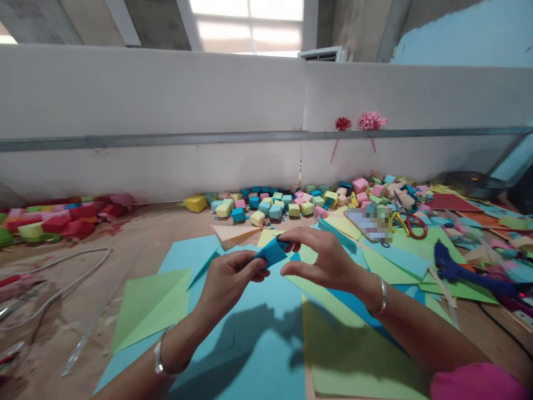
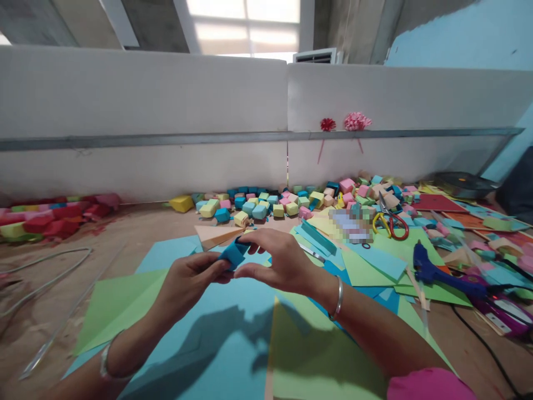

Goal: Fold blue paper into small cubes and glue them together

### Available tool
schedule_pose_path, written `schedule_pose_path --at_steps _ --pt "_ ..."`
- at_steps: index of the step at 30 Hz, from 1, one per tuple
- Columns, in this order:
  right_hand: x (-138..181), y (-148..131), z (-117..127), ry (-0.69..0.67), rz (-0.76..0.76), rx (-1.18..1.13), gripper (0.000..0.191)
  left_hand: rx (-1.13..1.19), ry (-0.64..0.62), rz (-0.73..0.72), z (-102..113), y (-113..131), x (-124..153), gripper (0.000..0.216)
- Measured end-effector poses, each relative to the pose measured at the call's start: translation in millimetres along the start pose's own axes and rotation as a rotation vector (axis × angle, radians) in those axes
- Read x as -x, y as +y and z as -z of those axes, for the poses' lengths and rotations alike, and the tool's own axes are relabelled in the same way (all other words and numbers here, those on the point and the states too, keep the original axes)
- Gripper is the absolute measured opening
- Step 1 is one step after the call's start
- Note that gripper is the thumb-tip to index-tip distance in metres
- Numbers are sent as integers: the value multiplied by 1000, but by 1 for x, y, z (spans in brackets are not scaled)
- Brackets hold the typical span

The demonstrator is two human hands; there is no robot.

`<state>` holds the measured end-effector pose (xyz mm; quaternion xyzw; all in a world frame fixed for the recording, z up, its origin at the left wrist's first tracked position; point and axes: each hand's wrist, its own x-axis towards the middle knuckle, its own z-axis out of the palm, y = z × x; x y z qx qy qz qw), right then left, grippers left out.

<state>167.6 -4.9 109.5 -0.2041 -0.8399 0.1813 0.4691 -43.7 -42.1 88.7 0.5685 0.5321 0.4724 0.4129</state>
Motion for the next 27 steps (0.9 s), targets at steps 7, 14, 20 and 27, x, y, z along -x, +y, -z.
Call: schedule_pose_path --at_steps 7,14,20,27 --pt "8 2 -18 151 -60 3 18 80 -10 21 -7 -5 3 20" --pt "8 -4 -20 206 -42 14 19 164 -31 35 -14 -8 6 23" --pt "9 -8 -23 259 1 82 11 155 -65 84 -13 -9 8 18" --pt "11 -6 -26 289 130 131 5 80 -93 28 -13 -13 8 17"
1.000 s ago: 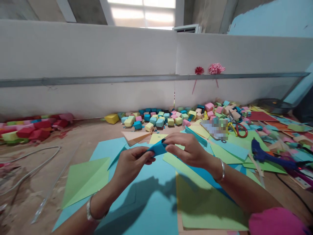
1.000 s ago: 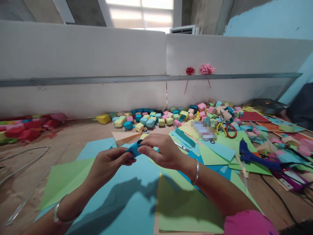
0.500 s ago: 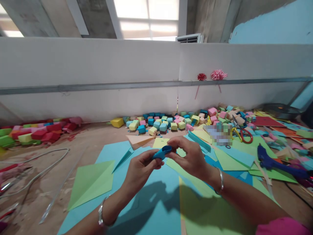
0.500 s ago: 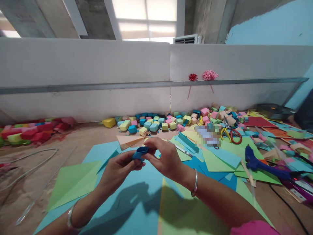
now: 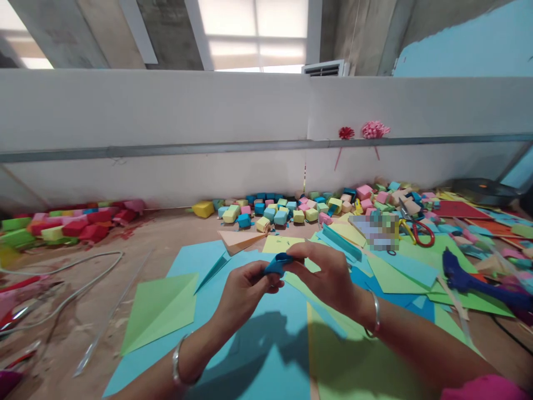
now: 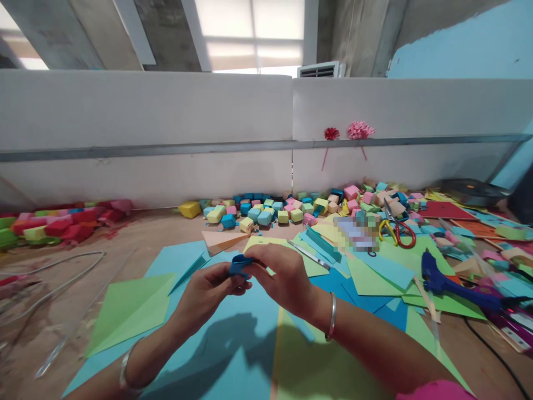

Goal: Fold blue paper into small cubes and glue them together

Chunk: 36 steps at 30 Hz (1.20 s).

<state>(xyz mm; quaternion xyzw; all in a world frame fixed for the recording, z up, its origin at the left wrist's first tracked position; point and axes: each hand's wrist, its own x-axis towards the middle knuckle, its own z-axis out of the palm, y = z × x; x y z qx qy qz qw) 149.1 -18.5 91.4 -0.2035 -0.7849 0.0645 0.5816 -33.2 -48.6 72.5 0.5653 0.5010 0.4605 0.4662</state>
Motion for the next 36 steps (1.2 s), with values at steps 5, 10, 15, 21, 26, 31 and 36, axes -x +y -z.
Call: schedule_pose_path --at_steps 5,10,15,21,26,31,36 --pt "-1 2 3 -20 -8 40 7 -316 96 -274 9 -4 -2 13" --pt "-4 4 7 -74 -44 0 15 -695 249 -695 21 -3 -4 10" --pt "-6 1 9 -81 -87 -17 10 -788 261 -750 23 -1 -4 9" --pt "-2 0 5 -39 -76 44 4 -609 106 -390 17 -1 -4 12" --pt "-2 -2 3 -11 -3 70 7 -400 58 -150 10 -1 -3 14" --pt "-3 -5 2 -12 45 112 11 -265 35 -33 6 -3 -3 18" --pt "0 -5 1 -21 -14 75 9 -272 74 -35 6 -2 -3 14"
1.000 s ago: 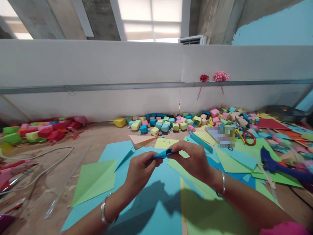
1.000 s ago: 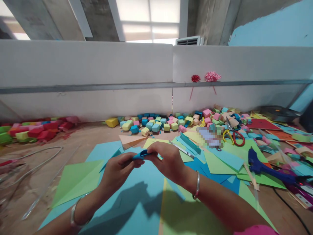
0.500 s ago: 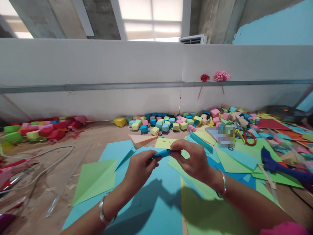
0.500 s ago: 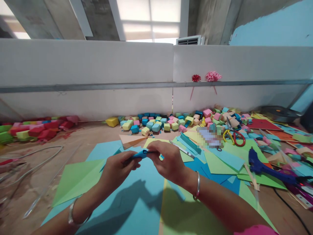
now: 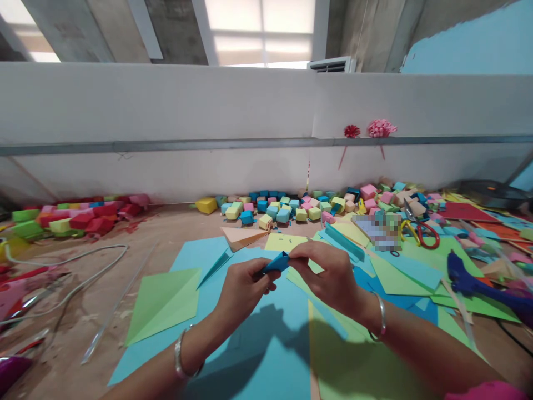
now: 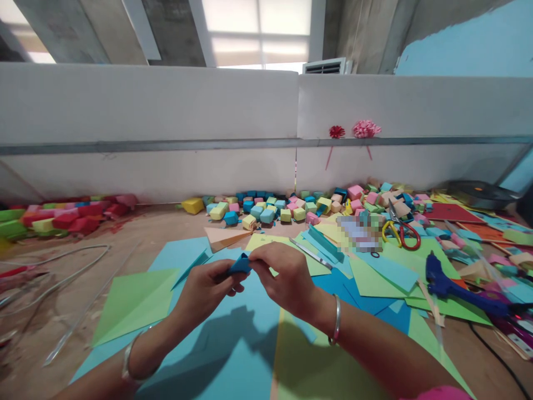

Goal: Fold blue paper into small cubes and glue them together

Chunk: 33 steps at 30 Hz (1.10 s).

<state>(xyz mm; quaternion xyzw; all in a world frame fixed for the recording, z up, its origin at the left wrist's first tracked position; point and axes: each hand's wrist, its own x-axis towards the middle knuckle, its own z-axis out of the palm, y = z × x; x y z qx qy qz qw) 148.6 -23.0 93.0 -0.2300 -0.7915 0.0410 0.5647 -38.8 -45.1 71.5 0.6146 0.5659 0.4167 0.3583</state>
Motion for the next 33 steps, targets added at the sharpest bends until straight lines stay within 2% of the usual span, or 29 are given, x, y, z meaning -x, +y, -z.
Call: schedule_pose_path --at_steps 2,4,6,9,13,15,16,18,20,22,29,33 --pt "2 0 -1 5 -63 -56 12 47 -6 32 0 4 1 14" --pt "3 1 -4 -10 -171 -136 23 133 -41 76 -1 10 3 16" --pt "4 1 -6 -82 -308 -232 29 239 -76 104 -2 16 6 20" --pt "3 0 -10 -241 -454 -308 5 348 -109 138 -4 21 10 27" --pt "2 0 -11 -271 -503 -235 17 289 -238 212 -4 18 10 30" --pt "3 1 -11 -279 -480 -188 16 187 -294 177 0 16 7 30" --pt "4 2 -11 -292 -462 -168 16 128 -279 125 3 16 6 30" --pt "6 4 -11 -321 -423 -145 14 35 -168 -29 10 19 5 29" --pt "8 6 -11 -345 -387 -145 14 2 -25 -172 16 24 5 27" --pt "10 7 -12 -347 -351 -147 13 8 56 -248 20 28 7 24" --pt "15 6 -14 -328 -154 -107 18 20 139 -323 17 33 13 12" --pt "16 4 -14 -337 -164 -66 18 16 159 -313 15 32 14 10"
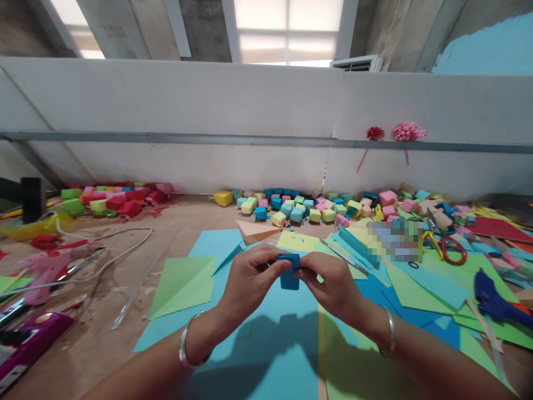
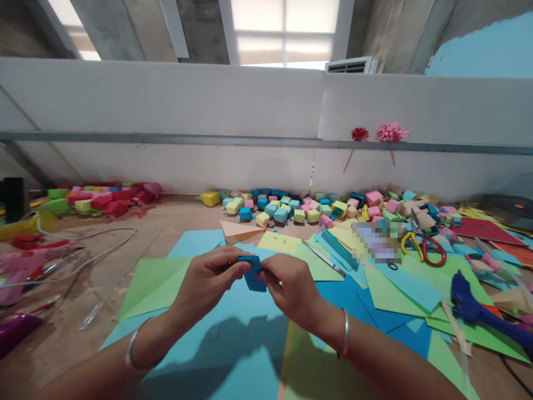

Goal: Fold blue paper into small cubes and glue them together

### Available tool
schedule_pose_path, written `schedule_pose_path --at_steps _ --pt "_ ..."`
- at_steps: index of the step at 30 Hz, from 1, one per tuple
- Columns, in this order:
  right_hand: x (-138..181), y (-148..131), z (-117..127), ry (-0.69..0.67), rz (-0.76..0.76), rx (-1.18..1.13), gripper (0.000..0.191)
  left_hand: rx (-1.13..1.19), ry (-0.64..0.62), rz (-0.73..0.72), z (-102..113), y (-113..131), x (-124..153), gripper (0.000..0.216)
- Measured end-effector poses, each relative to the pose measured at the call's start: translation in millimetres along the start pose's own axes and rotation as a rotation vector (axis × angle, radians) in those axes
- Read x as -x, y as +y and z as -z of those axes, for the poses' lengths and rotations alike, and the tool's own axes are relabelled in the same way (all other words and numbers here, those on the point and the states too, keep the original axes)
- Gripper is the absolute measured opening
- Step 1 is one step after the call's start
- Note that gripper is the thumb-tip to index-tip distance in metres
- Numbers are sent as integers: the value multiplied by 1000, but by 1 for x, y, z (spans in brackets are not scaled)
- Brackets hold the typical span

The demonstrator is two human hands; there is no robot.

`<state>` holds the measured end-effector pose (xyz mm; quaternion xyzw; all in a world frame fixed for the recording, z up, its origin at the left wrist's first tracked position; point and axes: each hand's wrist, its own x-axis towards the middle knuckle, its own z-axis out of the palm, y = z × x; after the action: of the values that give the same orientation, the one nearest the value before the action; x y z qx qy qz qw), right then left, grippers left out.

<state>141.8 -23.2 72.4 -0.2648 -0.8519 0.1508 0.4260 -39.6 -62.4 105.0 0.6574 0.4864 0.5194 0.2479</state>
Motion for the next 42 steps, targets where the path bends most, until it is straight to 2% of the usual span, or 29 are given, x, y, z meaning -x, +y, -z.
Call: schedule_pose_path --at_steps 4,8,12,16,20,24,28,34,38,42 --pt "-2 -2 3 0 -12 7 16 10 11 38 -1 -4 1 10" --pt "-5 -5 7 2 -59 -38 24 75 -13 132 -1 -6 2 14" --pt "-6 -7 9 -59 -190 -184 27 202 -70 227 -2 -7 2 30" --pt "-7 -6 10 -136 -406 -447 21 285 -118 297 -3 -7 0 46" --pt "-11 -4 9 -110 -528 -614 20 320 -196 347 -2 -4 -4 48" --pt "-12 -2 8 -56 -531 -623 21 344 -270 375 -3 -3 -4 30" --pt "-11 -3 7 -64 -491 -568 18 377 -191 407 -7 -9 -2 20" --pt "-11 -5 9 -112 -479 -523 16 368 -159 389 -8 -11 -2 22" --pt "-10 -5 9 -159 -478 -478 17 358 -82 355 -8 -11 -3 24" --pt "-8 -2 8 -140 -451 -361 20 359 -153 384 -10 -12 -3 26"
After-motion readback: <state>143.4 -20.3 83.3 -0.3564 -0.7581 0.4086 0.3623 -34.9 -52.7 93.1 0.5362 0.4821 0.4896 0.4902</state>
